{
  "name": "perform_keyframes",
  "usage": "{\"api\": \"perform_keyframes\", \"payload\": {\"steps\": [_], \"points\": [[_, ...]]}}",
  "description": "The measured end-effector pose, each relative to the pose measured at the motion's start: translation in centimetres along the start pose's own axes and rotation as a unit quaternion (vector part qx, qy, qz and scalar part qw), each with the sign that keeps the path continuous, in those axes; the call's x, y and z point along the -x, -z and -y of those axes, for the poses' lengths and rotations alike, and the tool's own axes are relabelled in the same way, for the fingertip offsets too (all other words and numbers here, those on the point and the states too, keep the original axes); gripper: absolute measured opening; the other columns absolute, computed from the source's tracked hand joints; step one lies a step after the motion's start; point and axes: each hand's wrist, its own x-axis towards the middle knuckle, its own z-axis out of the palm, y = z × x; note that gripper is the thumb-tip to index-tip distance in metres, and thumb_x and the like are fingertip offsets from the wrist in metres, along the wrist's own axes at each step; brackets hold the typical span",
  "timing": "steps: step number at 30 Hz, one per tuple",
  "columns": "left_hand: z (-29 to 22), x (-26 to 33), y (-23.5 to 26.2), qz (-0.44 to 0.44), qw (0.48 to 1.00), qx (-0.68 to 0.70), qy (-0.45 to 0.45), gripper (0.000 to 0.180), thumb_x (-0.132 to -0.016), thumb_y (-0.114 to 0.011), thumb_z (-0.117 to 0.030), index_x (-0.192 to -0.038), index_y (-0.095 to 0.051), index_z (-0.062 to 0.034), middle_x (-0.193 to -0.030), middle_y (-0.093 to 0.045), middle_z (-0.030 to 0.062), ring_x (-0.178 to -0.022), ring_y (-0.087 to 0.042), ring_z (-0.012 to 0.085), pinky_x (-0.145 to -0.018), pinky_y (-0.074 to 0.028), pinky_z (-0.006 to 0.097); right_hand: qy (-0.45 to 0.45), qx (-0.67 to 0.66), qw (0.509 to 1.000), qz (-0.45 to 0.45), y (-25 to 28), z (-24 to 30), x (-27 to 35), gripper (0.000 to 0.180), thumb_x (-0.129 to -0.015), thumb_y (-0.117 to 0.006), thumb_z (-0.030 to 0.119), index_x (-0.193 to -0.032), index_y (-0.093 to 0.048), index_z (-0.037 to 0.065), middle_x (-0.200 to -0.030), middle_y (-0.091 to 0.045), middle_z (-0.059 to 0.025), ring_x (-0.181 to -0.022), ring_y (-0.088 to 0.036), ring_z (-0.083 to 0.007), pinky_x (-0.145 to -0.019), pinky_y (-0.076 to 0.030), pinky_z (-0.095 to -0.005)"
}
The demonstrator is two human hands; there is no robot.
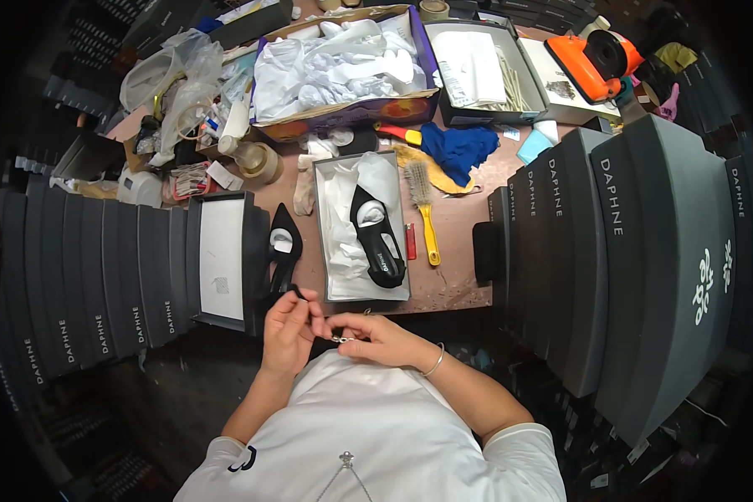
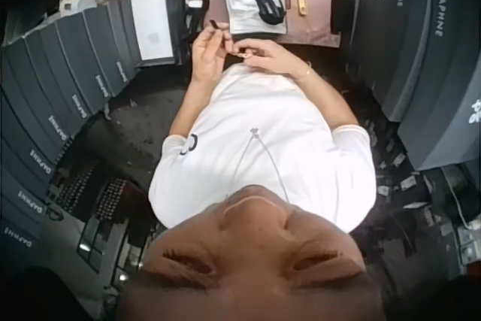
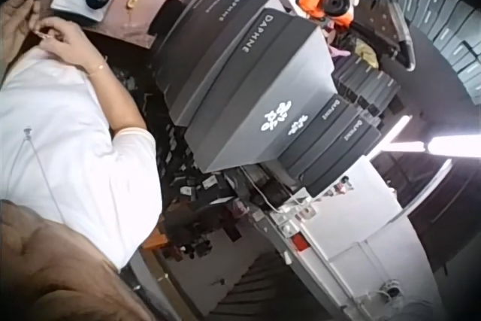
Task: Clean shoes with a brush and cloth, then pack them into boxes with tissue paper and tags.
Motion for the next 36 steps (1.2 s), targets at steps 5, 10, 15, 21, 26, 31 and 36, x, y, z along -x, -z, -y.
{"api": "perform_keyframes", "payload": {"steps": [5,10,15,21,26,31,36], "points": [[-1.8,0.8,3.2,-0.193,0.971,0.069,-0.121,0.017,-0.1,-0.047,-0.016,-0.109,-0.055,-0.0042,-0.089,-0.055,0.0023,-0.073,-0.054,0.0111,-0.074,-0.052,0.032,-0.062,0.132,0.988,-0.049,0.4,1.1,2.4,0.024,-0.094,-0.057,0.018,-0.107,-0.063,-0.001,-0.08,-0.063,-0.0061,-0.071,-0.055,-0.0101,-0.068,-0.046,-0.0245],[-2.4,1.6,6.8,-0.265,0.952,0.097,-0.117,0.018,-0.098,-0.051,-0.015,-0.11,-0.053,-0.0021,-0.093,-0.059,0.0061,-0.085,-0.06,0.0167,-0.086,-0.053,0.036,-0.103,0.053,0.985,-0.128,1.3,0.3,2.4,0.02,-0.095,-0.056,0.017,-0.099,-0.064,-0.001,-0.074,-0.059,0.0008,-0.066,-0.052,-0.005,-0.061,-0.045,-0.0206],[-3.7,1.1,9.4,-0.267,0.951,0.099,-0.12,0.017,-0.097,-0.053,-0.014,-0.109,-0.054,-0.0021,-0.097,-0.057,0.0067,-0.093,-0.059,0.0179,-0.088,-0.052,0.034,-0.059,-0.019,0.982,-0.18,0.2,1.0,0.1,0.022,-0.095,-0.055,0.011,-0.112,-0.061,-0.002,-0.089,-0.064,-0.0029,-0.074,-0.057,-0.0073,-0.071,-0.049,-0.0216],[-4.8,0.4,11.2,-0.242,0.959,0.096,-0.108,0.016,-0.097,-0.052,-0.014,-0.107,-0.054,-0.0016,-0.094,-0.057,0.0059,-0.09,-0.058,0.0168,-0.089,-0.052,0.033,-0.028,-0.085,0.978,-0.189,-1.8,2.0,-0.9,0.026,-0.092,-0.052,-0.002,-0.117,-0.059,-0.004,-0.095,-0.065,-0.0055,-0.093,-0.064,-0.0124,-0.087,-0.051,-0.0264],[-5.3,-0.6,11.6,-0.214,0.968,0.087,-0.093,0.017,-0.097,-0.052,-0.013,-0.108,-0.053,-0.0002,-0.093,-0.057,0.0069,-0.087,-0.059,0.0176,-0.087,-0.052,0.034,0.012,-0.092,0.977,-0.191,-2.8,0.9,-0.9,0.032,-0.091,-0.053,-0.003,-0.123,-0.055,-0.003,-0.108,-0.062,-0.0063,-0.099,-0.063,-0.0129,-0.086,-0.051,-0.0247],[-5.7,-1.2,11.4,-0.189,0.977,0.067,-0.066,0.016,-0.097,-0.052,-0.013,-0.108,-0.055,-0.0015,-0.093,-0.058,0.0058,-0.087,-0.059,0.0151,-0.088,-0.052,0.032,0.017,-0.076,0.978,-0.195,-3.7,0.9,-0.7,0.034,-0.091,-0.054,-0.003,-0.125,-0.055,-0.002,-0.107,-0.064,-0.007,-0.097,-0.062,-0.0116,-0.086,-0.05,-0.0242],[-5.5,-1.8,10.9,-0.173,0.982,0.054,-0.048,0.017,-0.097,-0.052,-0.013,-0.109,-0.055,-0.001,-0.093,-0.058,0.0061,-0.086,-0.059,0.0155,-0.086,-0.053,0.032,0.052,-0.079,0.973,-0.209,-3.8,-0.2,-0.7,0.036,-0.092,-0.055,-0.001,-0.127,-0.054,-0.001,-0.108,-0.065,-0.0092,-0.094,-0.063,-0.011,-0.085,-0.05,-0.0238]]}}
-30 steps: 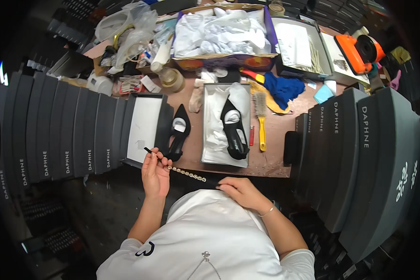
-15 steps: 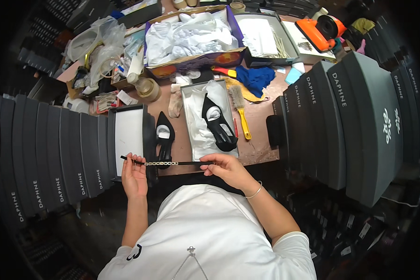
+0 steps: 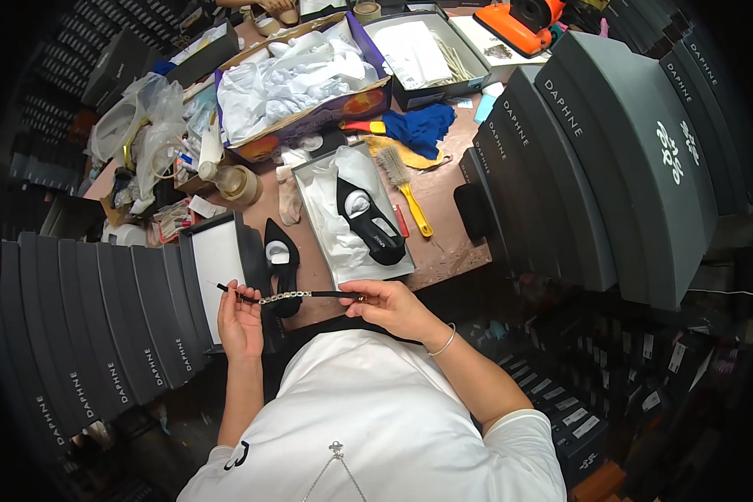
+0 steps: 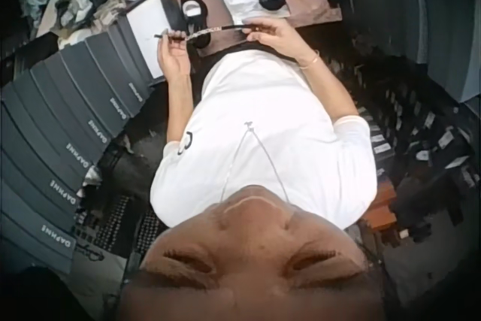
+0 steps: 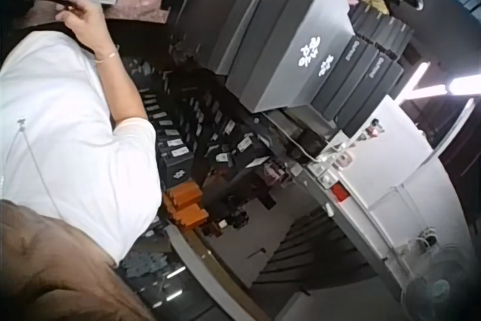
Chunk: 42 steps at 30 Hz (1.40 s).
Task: Clean shoes with a brush and cloth, then pack them into boxes with tissue paper and tags.
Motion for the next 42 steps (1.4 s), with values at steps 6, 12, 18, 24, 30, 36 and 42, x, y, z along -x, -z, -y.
{"api": "perform_keyframes", "payload": {"steps": [6,12,18,24,30,36,42], "points": [[0.8,-0.3,0.2,0.086,0.995,-0.051,0.012,0.02,-0.096,-0.052,-0.01,-0.113,-0.055,0.0008,-0.102,-0.06,0.0087,-0.093,-0.06,0.0168,-0.088,-0.051,0.033,0.002,0.002,1.0,-0.009,0.1,0.3,0.3,0.032,-0.093,-0.055,0.002,-0.124,-0.056,-0.002,-0.106,-0.066,-0.01,-0.091,-0.065,-0.0122,-0.083,-0.052,-0.0244],[1.3,0.3,0.3,0.049,0.922,-0.34,-0.178,0.036,-0.092,-0.054,0.001,-0.128,-0.05,0.0038,-0.118,-0.059,0.0115,-0.108,-0.057,0.0176,-0.097,-0.043,0.029,-0.042,0.004,0.999,0.008,-0.4,1.1,0.3,0.024,-0.091,-0.059,0.004,-0.114,-0.061,-0.004,-0.101,-0.068,-0.0107,-0.091,-0.066,-0.0161,-0.082,-0.053,-0.0256],[0.0,2.1,4.7,0.141,0.752,-0.623,-0.161,0.038,-0.085,-0.052,0.005,-0.123,-0.054,0.0014,-0.112,-0.059,0.0165,-0.102,-0.061,0.0279,-0.092,-0.047,0.032,-0.071,-0.059,0.993,0.077,-1.4,1.1,-2.4,0.032,-0.096,-0.045,-0.001,-0.126,-0.051,-0.007,-0.121,-0.059,-0.0147,-0.112,-0.059,-0.0248,-0.095,-0.049,-0.0325],[3.4,0.1,6.5,0.161,0.679,-0.675,-0.241,0.037,-0.08,-0.065,-0.001,-0.116,-0.056,-0.0016,-0.125,-0.051,0.0186,-0.122,-0.046,0.0363,-0.1,-0.041,0.041,0.045,0.366,0.917,0.154,-3.0,1.5,-6.8,0.02,-0.093,-0.053,0.003,-0.112,-0.059,-0.001,-0.097,-0.069,-0.0152,-0.09,-0.069,-0.0233,-0.075,-0.053,-0.0295],[2.7,1.2,4.1,0.157,0.725,-0.625,-0.244,0.034,-0.084,-0.064,-0.008,-0.117,-0.058,-0.0009,-0.128,-0.052,0.0179,-0.127,-0.044,0.0353,-0.103,-0.038,0.041,0.054,0.421,0.891,0.163,-2.8,1.9,-8.0,0.016,-0.092,-0.059,0.006,-0.105,-0.059,-0.003,-0.087,-0.069,-0.0104,-0.082,-0.068,-0.0142,-0.072,-0.053,-0.0254],[4.0,0.8,-2.1,0.345,0.787,-0.477,-0.185,0.034,-0.097,-0.049,-0.015,-0.125,-0.053,0.0024,-0.119,-0.061,0.0155,-0.114,-0.057,0.03,-0.099,-0.042,0.037,0.001,0.226,0.964,0.143,-2.2,-0.3,-5.4,0.015,-0.092,-0.061,0.015,-0.097,-0.06,0.001,-0.075,-0.063,-0.0045,-0.065,-0.057,-0.0098,-0.062,-0.047,-0.0246],[3.9,-0.6,-4.0,0.396,0.818,-0.375,0.182,0.029,-0.097,-0.054,-0.02,-0.115,-0.059,0.0025,-0.084,-0.061,0.001,-0.069,-0.052,0.0051,-0.064,-0.046,0.02,0.02,0.173,0.985,-0.014,-0.1,0.4,-2.7,0.02,-0.087,-0.066,0.006,-0.102,-0.054,0.0,-0.084,-0.061,-0.0023,-0.071,-0.057,-0.0067,-0.064,-0.048,-0.0217]]}}
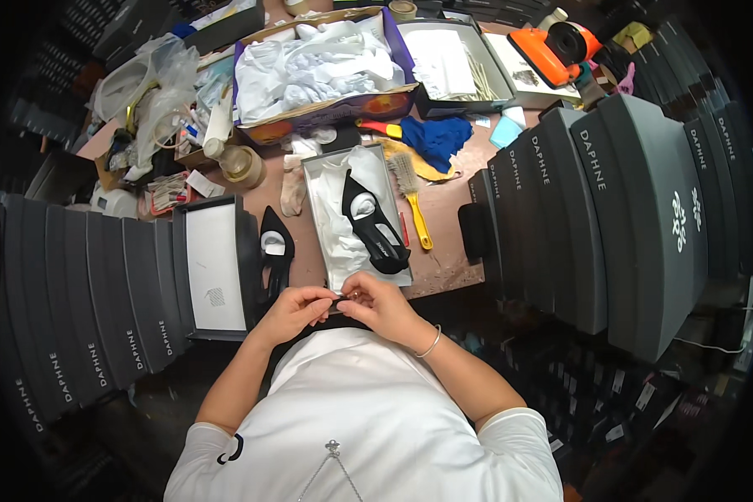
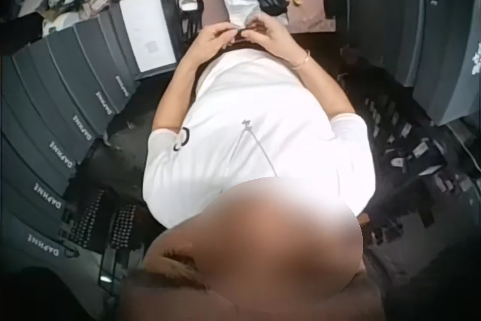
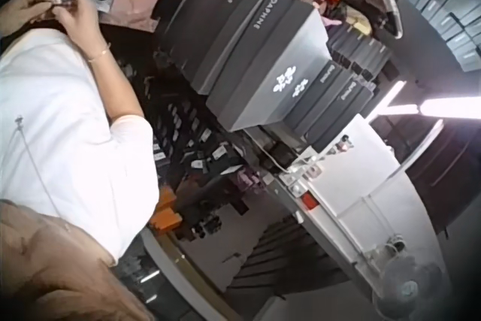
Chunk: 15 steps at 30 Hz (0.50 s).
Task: Clean shoes with a brush and cloth, then pack them into boxes with tissue paper and tags.
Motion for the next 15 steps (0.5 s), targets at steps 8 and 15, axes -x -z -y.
{"api": "perform_keyframes", "payload": {"steps": [8,15], "points": [[1.3,-1.7,-3.9,-0.008,0.988,0.15,-0.026,0.02,-0.095,-0.057,-0.012,-0.108,-0.06,0.0023,-0.09,-0.063,0.0072,-0.074,-0.06,0.011,-0.075,-0.051,0.026,-0.006,-0.197,0.973,-0.122,1.1,0.0,2.0,0.027,-0.086,-0.065,-0.001,-0.11,-0.054,0.001,-0.093,-0.064,-0.0062,-0.092,-0.061,-0.0099,-0.081,-0.051,-0.0225],[0.4,-3.0,-5.9,-0.119,0.973,-0.118,-0.159,0.016,-0.092,-0.061,-0.011,-0.101,-0.065,0.0018,-0.101,-0.064,0.009,-0.098,-0.06,0.0173,-0.086,-0.046,0.028,-0.024,-0.405,0.898,-0.169,3.5,-1.8,5.2,0.022,-0.093,-0.057,0.004,-0.115,-0.057,0.0,-0.092,-0.065,-0.0087,-0.09,-0.065,-0.0176,-0.081,-0.053,-0.0284]]}}
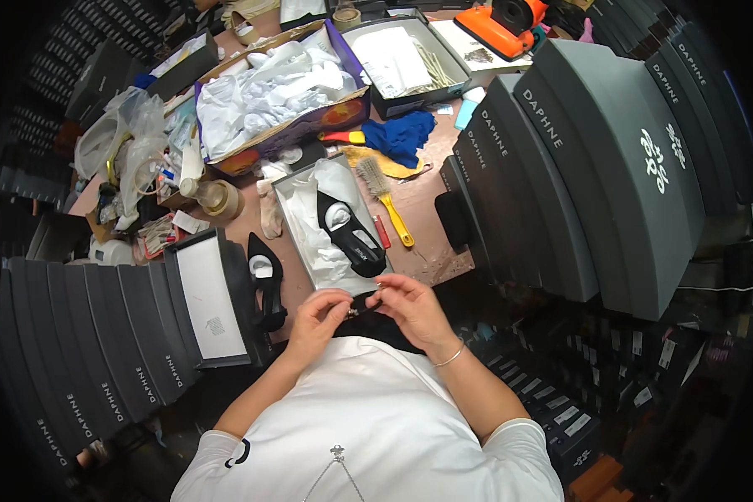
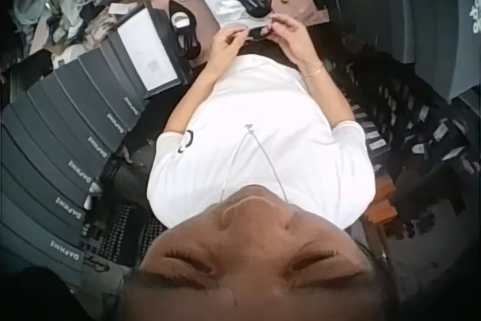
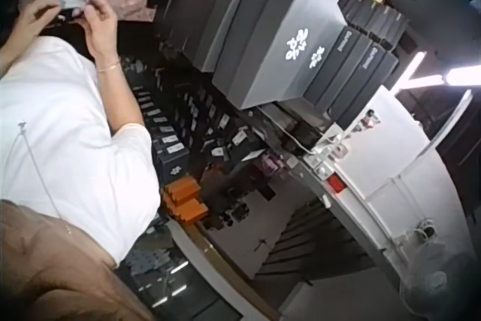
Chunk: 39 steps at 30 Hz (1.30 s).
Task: Clean shoes with a brush and cloth, then pack them into boxes with tissue paper and tags.
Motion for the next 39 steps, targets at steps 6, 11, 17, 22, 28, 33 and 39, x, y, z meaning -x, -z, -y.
{"api": "perform_keyframes", "payload": {"steps": [6,11,17,22,28,33,39], "points": [[1.0,-4.1,-2.0,-0.073,0.967,-0.19,-0.155,0.029,-0.08,-0.066,-0.005,-0.107,-0.06,-0.0021,-0.11,-0.058,0.0146,-0.105,-0.054,0.0328,-0.093,-0.042,0.039,0.112,0.34,0.933,-0.047,6.0,3.0,-1.8,0.024,-0.091,-0.058,0.004,-0.114,-0.06,0.0,-0.089,-0.063,-0.0046,-0.077,-0.059,-0.0109,-0.071,-0.048,-0.0236],[3.4,-7.2,-3.1,-0.035,0.965,-0.213,-0.151,0.017,-0.081,-0.064,-0.006,-0.097,-0.062,-0.0019,-0.099,-0.062,0.0138,-0.098,-0.058,0.0321,-0.087,-0.045,0.038,0.138,0.443,0.886,-0.026,5.9,2.0,-5.6,0.012,-0.087,-0.063,0.006,-0.096,-0.063,-0.001,-0.081,-0.063,-0.0032,-0.075,-0.058,-0.0089,-0.069,-0.048,-0.0237],[3.7,-5.3,-2.1,-0.051,0.971,-0.203,-0.119,0.017,-0.081,-0.064,-0.004,-0.098,-0.062,-0.0024,-0.1,-0.062,0.0148,-0.097,-0.058,0.0321,-0.086,-0.045,0.038,0.171,0.535,0.824,0.074,4.0,1.4,-6.7,0.01,-0.082,-0.066,0.005,-0.089,-0.062,-0.001,-0.079,-0.065,-0.0109,-0.072,-0.063,-0.0194,-0.067,-0.048,-0.0294],[5.0,-4.0,-2.4,-0.133,0.969,-0.186,-0.092,0.02,-0.081,-0.068,-0.007,-0.098,-0.059,-0.0019,-0.091,-0.06,0.0123,-0.089,-0.059,0.0255,-0.076,-0.049,0.035,0.237,0.608,0.737,0.175,2.1,1.6,-6.5,0.016,-0.08,-0.062,-0.003,-0.095,-0.057,0.0,-0.086,-0.061,-0.0155,-0.082,-0.061,-0.0337,-0.071,-0.049,-0.0369],[6.4,-3.3,-3.1,-0.17,0.985,-0.018,0.019,0.031,-0.084,-0.07,-0.012,-0.105,-0.051,-0.0014,-0.08,-0.062,0.0089,-0.068,-0.063,0.0145,-0.061,-0.053,0.027,0.274,0.611,0.72,0.182,0.3,0.9,-7.2,0.029,-0.079,-0.064,-0.004,-0.104,-0.053,0.0,-0.089,-0.056,-0.0171,-0.083,-0.059,-0.034,-0.071,-0.049,-0.0359],[5.1,-3.3,-3.1,-0.134,0.988,-0.02,0.069,0.019,-0.086,-0.068,-0.012,-0.094,-0.059,0.0031,-0.083,-0.065,0.0083,-0.072,-0.064,0.0117,-0.066,-0.052,0.025,0.248,0.649,0.692,0.195,-0.2,1.1,-7.5,0.062,-0.076,-0.069,-0.002,-0.133,-0.045,0.008,-0.096,-0.052,-0.0158,-0.086,-0.057,-0.0324,-0.074,-0.048,-0.0373],[6.0,-3.0,-3.7,-0.168,0.986,0.006,-0.005,0.016,-0.088,-0.063,-0.007,-0.099,-0.062,0.0041,-0.084,-0.068,0.01,-0.077,-0.067,0.0138,-0.071,-0.053,0.026,0.184,0.707,0.637,0.247,-0.8,1.3,-8.5,0.079,-0.077,-0.067,-0.001,-0.146,-0.033,0.017,-0.101,-0.054,-0.0157,-0.091,-0.057,-0.0341,-0.074,-0.049,-0.0392]]}}
